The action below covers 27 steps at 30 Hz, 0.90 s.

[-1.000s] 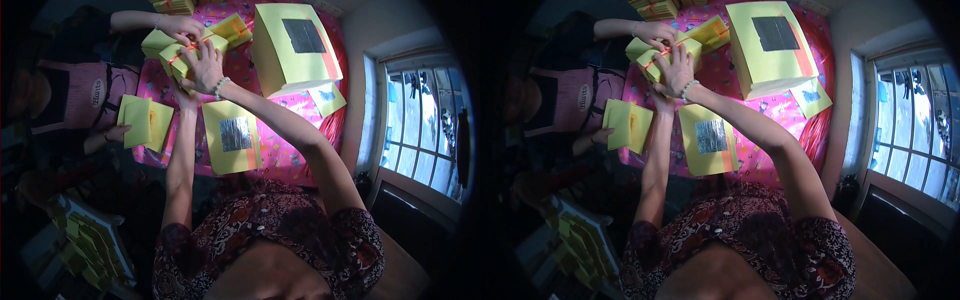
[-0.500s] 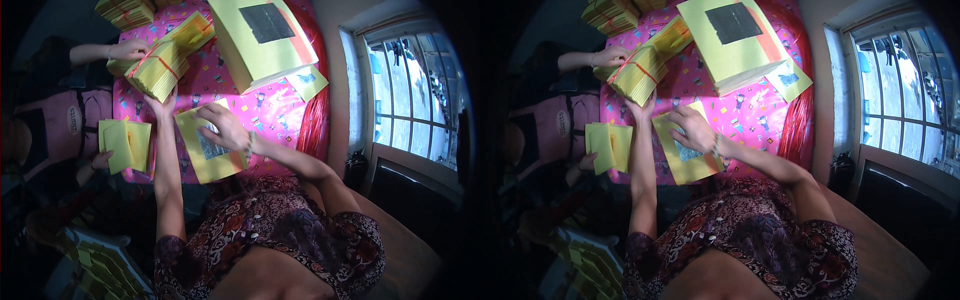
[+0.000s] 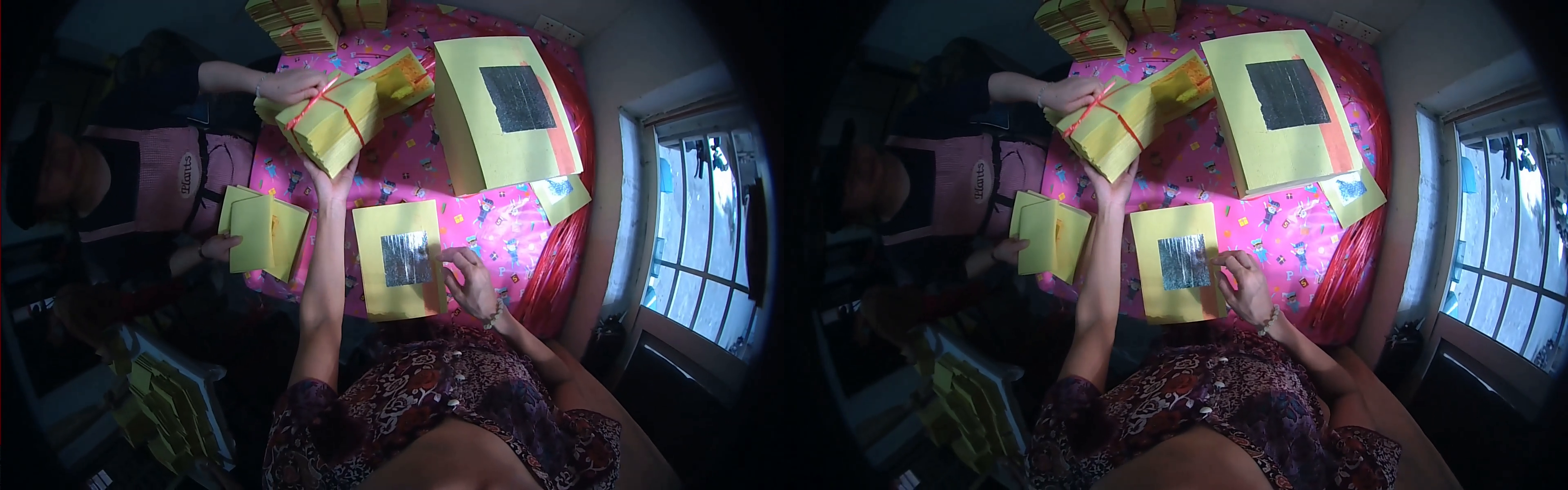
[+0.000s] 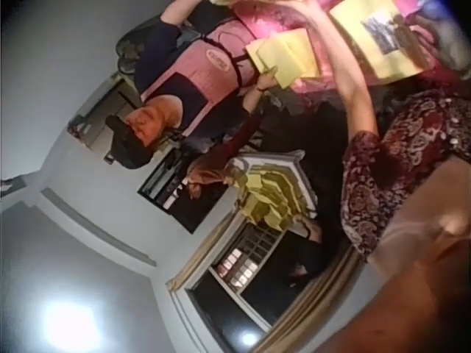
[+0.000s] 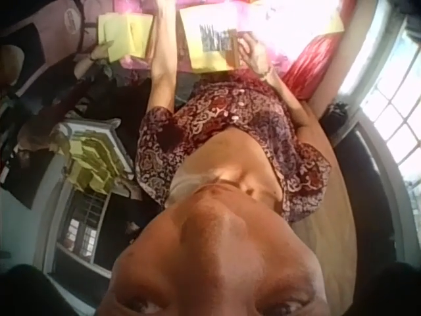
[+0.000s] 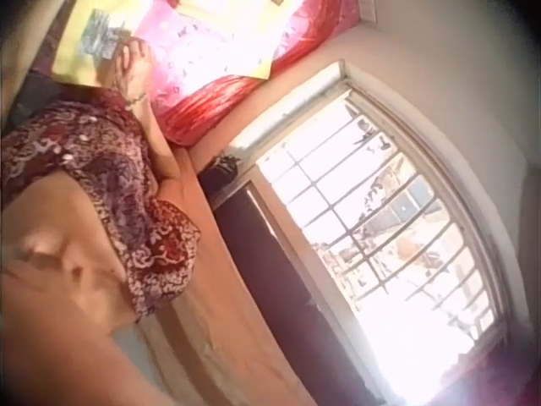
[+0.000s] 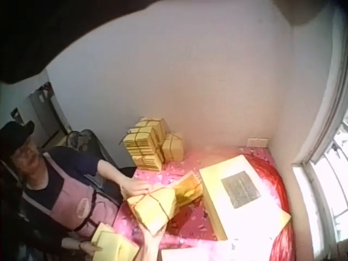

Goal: Folding yellow paper sheets with foil inserts and bundling them with string.

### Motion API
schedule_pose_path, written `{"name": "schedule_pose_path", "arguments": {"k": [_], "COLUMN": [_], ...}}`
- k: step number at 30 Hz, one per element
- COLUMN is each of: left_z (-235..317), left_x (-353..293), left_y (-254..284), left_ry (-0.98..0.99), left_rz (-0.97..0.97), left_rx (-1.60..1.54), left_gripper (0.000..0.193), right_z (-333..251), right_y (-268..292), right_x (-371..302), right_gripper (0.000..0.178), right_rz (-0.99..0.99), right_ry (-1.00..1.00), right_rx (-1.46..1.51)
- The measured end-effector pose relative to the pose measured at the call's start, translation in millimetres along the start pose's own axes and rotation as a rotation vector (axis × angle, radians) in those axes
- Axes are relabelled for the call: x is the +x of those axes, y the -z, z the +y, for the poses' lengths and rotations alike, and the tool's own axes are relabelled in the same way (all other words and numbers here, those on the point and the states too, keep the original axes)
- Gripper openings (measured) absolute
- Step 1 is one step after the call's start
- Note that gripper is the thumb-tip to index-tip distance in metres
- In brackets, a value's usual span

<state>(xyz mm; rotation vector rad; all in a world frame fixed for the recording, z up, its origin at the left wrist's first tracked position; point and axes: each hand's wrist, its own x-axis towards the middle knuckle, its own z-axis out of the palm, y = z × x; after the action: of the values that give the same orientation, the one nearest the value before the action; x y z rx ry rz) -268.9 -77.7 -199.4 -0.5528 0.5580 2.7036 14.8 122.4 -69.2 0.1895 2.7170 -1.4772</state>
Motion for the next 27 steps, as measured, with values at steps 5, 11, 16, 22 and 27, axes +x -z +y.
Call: {"name": "schedule_pose_path", "arguments": {"k": [5,11,16,22,27], "left_z": [29,21,-6,-18,-29], "left_x": [8,-55,-182,-301,-318], "left_y": [-61,-103,-59,-14,49], "left_ry": [-0.033,-0.247,-0.489,-0.761,-0.596], "left_rz": [-0.166,-0.104,-0.183,-0.388,-0.108], "left_rx": [0.04,0.649,1.443,2.006,1.669], "left_gripper": [0.071,0.045,0.018,0.037,0.086], "right_z": [-14,-2,3,0,29], "right_y": [-9,-8,-2,-9,-25], "right_x": [0,-15,-28,-40,-54], "right_gripper": [0.024,0.024,0.032,0.079,0.107], "right_rz": [0.013,0.039,-0.112,-0.151,-0.15], "right_ry": [0.152,0.219,0.307,0.428,0.257], "right_rx": [-0.028,-0.099,-0.249,-0.469,-0.247]}}
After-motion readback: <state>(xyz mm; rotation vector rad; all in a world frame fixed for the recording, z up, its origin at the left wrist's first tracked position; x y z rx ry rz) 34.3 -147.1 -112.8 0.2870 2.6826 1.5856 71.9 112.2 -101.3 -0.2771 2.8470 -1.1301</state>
